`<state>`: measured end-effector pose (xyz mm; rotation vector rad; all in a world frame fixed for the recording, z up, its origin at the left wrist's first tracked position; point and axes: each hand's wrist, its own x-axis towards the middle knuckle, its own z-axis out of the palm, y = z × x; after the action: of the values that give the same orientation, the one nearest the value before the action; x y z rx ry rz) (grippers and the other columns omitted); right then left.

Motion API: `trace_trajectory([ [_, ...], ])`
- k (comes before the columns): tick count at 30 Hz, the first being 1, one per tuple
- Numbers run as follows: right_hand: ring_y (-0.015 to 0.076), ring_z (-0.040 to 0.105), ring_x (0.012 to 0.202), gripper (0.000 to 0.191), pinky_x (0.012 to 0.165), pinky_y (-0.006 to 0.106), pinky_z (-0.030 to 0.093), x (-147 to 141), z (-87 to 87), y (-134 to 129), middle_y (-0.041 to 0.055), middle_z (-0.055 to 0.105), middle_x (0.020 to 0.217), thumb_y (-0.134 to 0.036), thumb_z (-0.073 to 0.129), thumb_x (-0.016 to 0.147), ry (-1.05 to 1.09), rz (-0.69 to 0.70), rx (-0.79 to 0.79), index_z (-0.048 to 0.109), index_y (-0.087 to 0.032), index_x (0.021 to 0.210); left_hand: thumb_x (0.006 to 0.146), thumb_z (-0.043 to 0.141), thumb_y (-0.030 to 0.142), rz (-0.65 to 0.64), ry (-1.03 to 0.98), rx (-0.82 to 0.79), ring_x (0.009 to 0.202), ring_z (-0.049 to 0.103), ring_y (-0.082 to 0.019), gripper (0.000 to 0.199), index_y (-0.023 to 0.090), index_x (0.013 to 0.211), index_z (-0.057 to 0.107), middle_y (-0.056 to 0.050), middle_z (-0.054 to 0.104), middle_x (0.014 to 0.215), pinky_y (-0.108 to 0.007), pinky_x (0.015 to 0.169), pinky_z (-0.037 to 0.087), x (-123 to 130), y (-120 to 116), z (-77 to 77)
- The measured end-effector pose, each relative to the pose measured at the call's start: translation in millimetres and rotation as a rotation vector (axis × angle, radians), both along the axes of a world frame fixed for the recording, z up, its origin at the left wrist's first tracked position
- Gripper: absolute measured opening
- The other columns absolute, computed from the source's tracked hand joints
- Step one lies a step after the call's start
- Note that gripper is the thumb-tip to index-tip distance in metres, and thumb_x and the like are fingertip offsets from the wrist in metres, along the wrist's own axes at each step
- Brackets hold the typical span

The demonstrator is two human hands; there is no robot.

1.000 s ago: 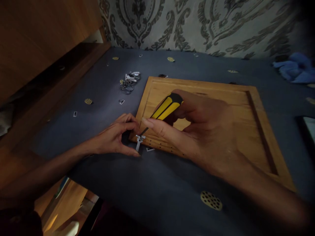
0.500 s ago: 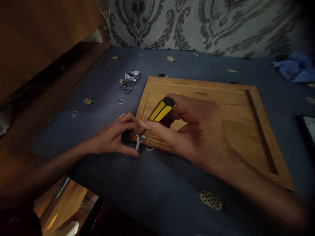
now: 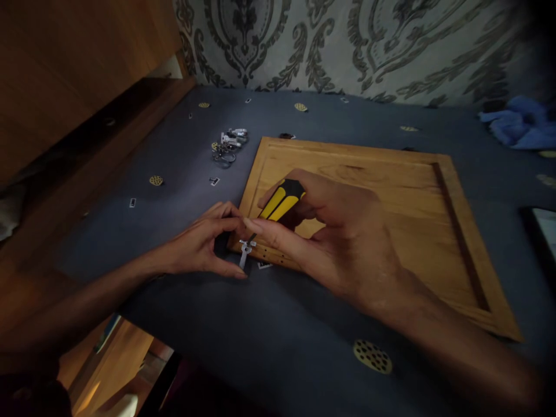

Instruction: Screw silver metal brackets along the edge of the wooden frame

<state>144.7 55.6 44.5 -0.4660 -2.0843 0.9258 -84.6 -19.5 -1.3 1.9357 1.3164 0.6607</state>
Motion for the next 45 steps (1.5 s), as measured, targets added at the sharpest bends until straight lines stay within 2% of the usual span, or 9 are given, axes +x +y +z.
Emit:
trace_trajectory([
  [3, 0.0157, 0.071, 0.067, 0.011, 0.059, 0.031, 0.056, 0, 2.3, -4, -0.0036, 0.076, 0.085, -0.029, 0.079, 0.097, 0.006, 0.080, -0.109, 0.068, -0.027, 0.100, 0.080, 0.093, 0.062, 0.012, -0.027, 0.002, 0.116, 0.058, -0.030, 0.050, 0.026, 0.109, 0.073, -0.005, 0.062, 0.115, -0.046, 0.101, 0.051, 1, 0, -1.2],
  [10, 0.0170, 0.079, 0.082, 0.015, 0.066, 0.028, 0.060, 4, 10.3, 1, -0.0025, 0.074, 0.085, -0.027, 0.074, 0.100, -0.048, 0.232, -0.279, 0.065, -0.024, 0.089, 0.080, 0.092, 0.065, 0.015, 0.004, 0.042, 0.110, 0.058, -0.028, 0.050, 0.023, 0.096, 0.070, -0.004, 0.062, 0.109, -0.041, 0.096, 0.052, 1, -1, 0.7],
  [16, 0.0115, 0.064, 0.062, 0.032, 0.060, 0.027, 0.051, -1, -3.5, -9, -0.0042, 0.066, 0.072, -0.037, 0.078, 0.101, -0.015, -0.056, 0.112, 0.058, -0.024, 0.079, 0.082, 0.089, 0.065, 0.004, 0.041, -0.014, 0.112, 0.058, -0.029, 0.054, 0.021, 0.110, 0.075, -0.006, 0.063, 0.115, -0.042, 0.100, 0.052, 0, -1, 0.8],
  [25, 0.0114, 0.052, 0.062, 0.046, 0.053, 0.027, 0.045, -9, -2.2, -5, -0.0052, 0.055, 0.074, -0.060, 0.082, 0.092, 0.288, -0.160, -0.279, 0.053, -0.027, 0.078, 0.083, 0.091, 0.059, 0.019, 0.040, 0.022, 0.116, 0.059, -0.027, 0.045, 0.024, 0.104, 0.073, -0.004, 0.063, 0.115, -0.040, 0.103, 0.050, -3, -3, 1.7],
  [30, 0.0103, 0.049, 0.061, 0.044, 0.057, 0.027, 0.046, -14, -28.6, 26, -0.0075, 0.045, 0.071, -0.055, 0.061, 0.108, 0.053, -0.259, -0.341, 0.046, -0.025, 0.079, 0.085, 0.089, 0.056, 0.017, -0.027, 0.208, 0.108, 0.063, -0.023, 0.038, 0.030, 0.110, 0.075, 0.001, 0.064, 0.114, -0.032, 0.100, 0.050, -15, -9, -17.8],
  [33, 0.0129, 0.060, 0.071, 0.036, 0.069, 0.029, 0.055, -8, -47.6, 40, -0.0041, 0.057, 0.078, -0.047, 0.060, 0.111, -0.139, -0.387, -0.318, 0.059, -0.019, 0.087, 0.090, 0.082, 0.051, 0.059, 0.012, 0.227, 0.112, 0.063, -0.022, 0.031, 0.035, 0.116, 0.074, 0.003, 0.063, 0.117, -0.031, 0.104, 0.048, -22, -6, -36.7],
  [35, 0.0159, 0.070, 0.084, 0.029, 0.078, 0.035, 0.062, -5, -56.0, 41, 0.0024, 0.072, 0.100, -0.045, 0.069, 0.107, -0.265, -0.418, -0.320, 0.070, -0.016, 0.110, 0.087, 0.080, 0.052, 0.054, 0.050, 0.240, 0.108, 0.063, -0.023, 0.029, 0.034, 0.109, 0.074, 0.003, 0.064, 0.112, -0.033, 0.102, 0.049, -25, -3, -45.2],
  [39, 0.0233, 0.074, 0.108, 0.040, 0.092, 0.045, 0.065, -4, -60.3, 29, 0.0098, 0.072, 0.131, -0.043, 0.071, 0.106, -0.405, -0.454, -0.292, 0.066, -0.018, 0.138, 0.081, 0.081, 0.051, 0.087, 0.078, 0.248, 0.108, 0.065, -0.026, 0.028, 0.035, 0.103, 0.074, 0.002, 0.066, 0.111, -0.035, 0.102, 0.052, -30, 1, -51.9],
  [45, 0.0259, 0.073, 0.115, 0.044, 0.098, 0.049, 0.064, -6, -54.5, 16, 0.0110, 0.070, 0.137, -0.042, 0.071, 0.106, -0.519, -0.429, -0.173, 0.064, -0.019, 0.142, 0.080, 0.082, 0.052, 0.079, 0.091, 0.234, 0.108, 0.066, -0.026, 0.029, 0.036, 0.103, 0.075, 0.002, 0.067, 0.110, -0.034, 0.101, 0.053, -34, 7, -55.6],
])
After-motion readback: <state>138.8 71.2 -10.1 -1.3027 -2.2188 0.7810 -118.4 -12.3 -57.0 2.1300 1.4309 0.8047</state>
